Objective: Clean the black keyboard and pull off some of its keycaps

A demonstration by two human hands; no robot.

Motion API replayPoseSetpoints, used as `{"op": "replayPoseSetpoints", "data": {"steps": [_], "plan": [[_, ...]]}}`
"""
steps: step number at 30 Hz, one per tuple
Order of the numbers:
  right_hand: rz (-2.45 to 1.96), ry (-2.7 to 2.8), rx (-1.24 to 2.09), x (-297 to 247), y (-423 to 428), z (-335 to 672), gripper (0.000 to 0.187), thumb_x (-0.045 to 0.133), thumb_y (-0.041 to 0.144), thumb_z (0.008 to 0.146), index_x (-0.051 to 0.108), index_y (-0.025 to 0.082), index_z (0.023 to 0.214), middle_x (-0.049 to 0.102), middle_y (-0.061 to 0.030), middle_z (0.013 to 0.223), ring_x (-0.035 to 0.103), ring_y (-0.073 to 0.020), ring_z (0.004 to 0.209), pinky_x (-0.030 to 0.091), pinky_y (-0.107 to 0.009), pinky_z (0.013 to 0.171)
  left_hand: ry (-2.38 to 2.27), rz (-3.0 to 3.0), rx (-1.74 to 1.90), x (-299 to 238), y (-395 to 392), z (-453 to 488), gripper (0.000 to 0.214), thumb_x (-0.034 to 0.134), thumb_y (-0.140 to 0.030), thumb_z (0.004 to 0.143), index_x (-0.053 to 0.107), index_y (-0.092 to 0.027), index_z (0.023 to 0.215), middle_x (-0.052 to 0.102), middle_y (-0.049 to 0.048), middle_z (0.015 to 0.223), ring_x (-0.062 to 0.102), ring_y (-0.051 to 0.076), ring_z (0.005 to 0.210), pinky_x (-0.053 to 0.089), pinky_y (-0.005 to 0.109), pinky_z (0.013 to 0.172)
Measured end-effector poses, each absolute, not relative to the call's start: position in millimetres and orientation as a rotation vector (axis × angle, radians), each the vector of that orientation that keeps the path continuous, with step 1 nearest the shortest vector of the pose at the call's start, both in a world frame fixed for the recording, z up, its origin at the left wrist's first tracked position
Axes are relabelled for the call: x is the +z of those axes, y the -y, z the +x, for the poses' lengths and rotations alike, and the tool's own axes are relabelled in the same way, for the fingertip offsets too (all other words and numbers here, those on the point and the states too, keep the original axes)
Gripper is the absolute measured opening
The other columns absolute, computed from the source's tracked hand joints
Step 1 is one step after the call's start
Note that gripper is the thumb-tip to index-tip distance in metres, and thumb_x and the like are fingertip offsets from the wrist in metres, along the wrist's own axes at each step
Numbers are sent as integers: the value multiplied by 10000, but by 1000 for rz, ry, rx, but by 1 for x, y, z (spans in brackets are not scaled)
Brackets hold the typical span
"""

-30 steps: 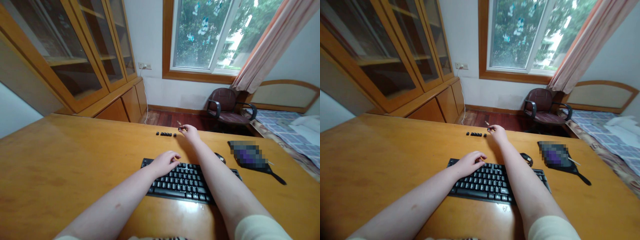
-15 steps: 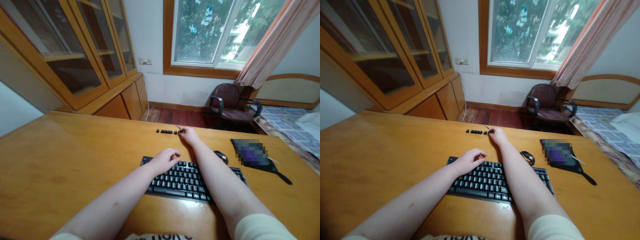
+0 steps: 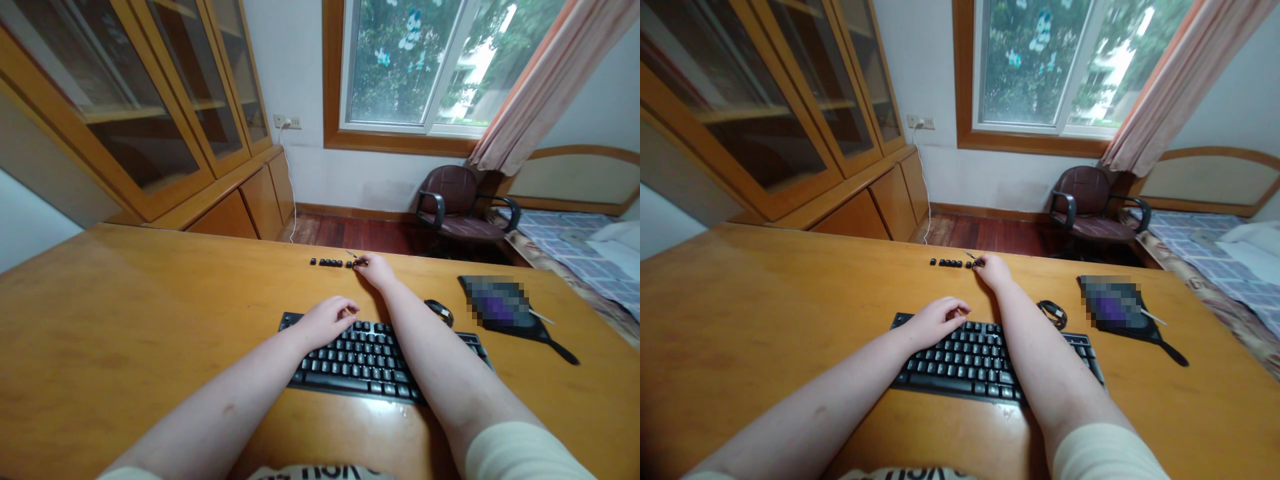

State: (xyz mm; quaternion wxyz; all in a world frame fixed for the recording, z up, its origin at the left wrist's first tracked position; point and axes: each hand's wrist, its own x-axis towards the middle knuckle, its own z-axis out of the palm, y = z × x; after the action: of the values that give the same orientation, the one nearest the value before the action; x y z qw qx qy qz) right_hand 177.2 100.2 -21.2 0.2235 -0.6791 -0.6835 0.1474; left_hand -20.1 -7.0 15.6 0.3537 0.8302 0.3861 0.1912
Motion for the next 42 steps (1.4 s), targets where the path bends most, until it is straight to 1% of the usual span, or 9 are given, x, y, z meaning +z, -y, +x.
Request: {"op": "replayPoseSetpoints", "data": {"steps": [7,11,16,24,33,38,42], "plan": [[-1890,1888,399,-19,-99,175,192,623,339,731,683,237,883,692,-46,867,617,-192,805,436,-257,666,-990,2163,510,12,6,-20,242,483,-305,828,610,-199,1006,626,31,942,572,158,818,455,285,768],[-1903,1856,396,-17,-98,174,224,640,335,725,678,232,920,688,-51,914,614,-190,843,440,-255,696,-993,2165,514,12,6,-20,251,483,-311,827,612,-195,1009,626,34,940,571,157,811,455,284,765],[-1877,1849,401,-16,-97,175,206,636,340,729,679,233,900,684,-50,908,612,-189,836,439,-258,699,-989,2142,512,15,7,-20,241,486,-293,822,613,-194,1001,632,39,960,578,159,820,456,290,773],[-1867,1861,432,-19,-98,175,169,637,296,734,683,234,885,683,-45,889,614,-190,815,440,-263,697,-992,2138,503,16,8,-20,227,488,-285,821,613,-198,988,633,38,959,584,156,813,460,294,775],[-1868,1862,436,-19,-98,175,176,640,296,727,683,233,886,686,-41,881,614,-190,813,440,-260,690,-984,2144,505,15,7,-20,223,492,-290,822,613,-197,984,633,39,956,583,157,823,458,289,774],[-1858,1867,446,-19,-99,174,177,638,276,734,682,223,897,688,-49,890,618,-190,829,447,-263,708,-985,2154,501,14,7,-20,231,491,-296,822,616,-196,988,636,39,954,582,159,826,456,290,780],[-1855,1838,449,-21,-100,174,215,646,294,726,676,216,924,679,-53,925,613,-187,854,448,-269,735,-985,2157,503,13,7,-20,228,489,-292,824,615,-199,990,633,34,952,582,157,825,455,286,780]]}}
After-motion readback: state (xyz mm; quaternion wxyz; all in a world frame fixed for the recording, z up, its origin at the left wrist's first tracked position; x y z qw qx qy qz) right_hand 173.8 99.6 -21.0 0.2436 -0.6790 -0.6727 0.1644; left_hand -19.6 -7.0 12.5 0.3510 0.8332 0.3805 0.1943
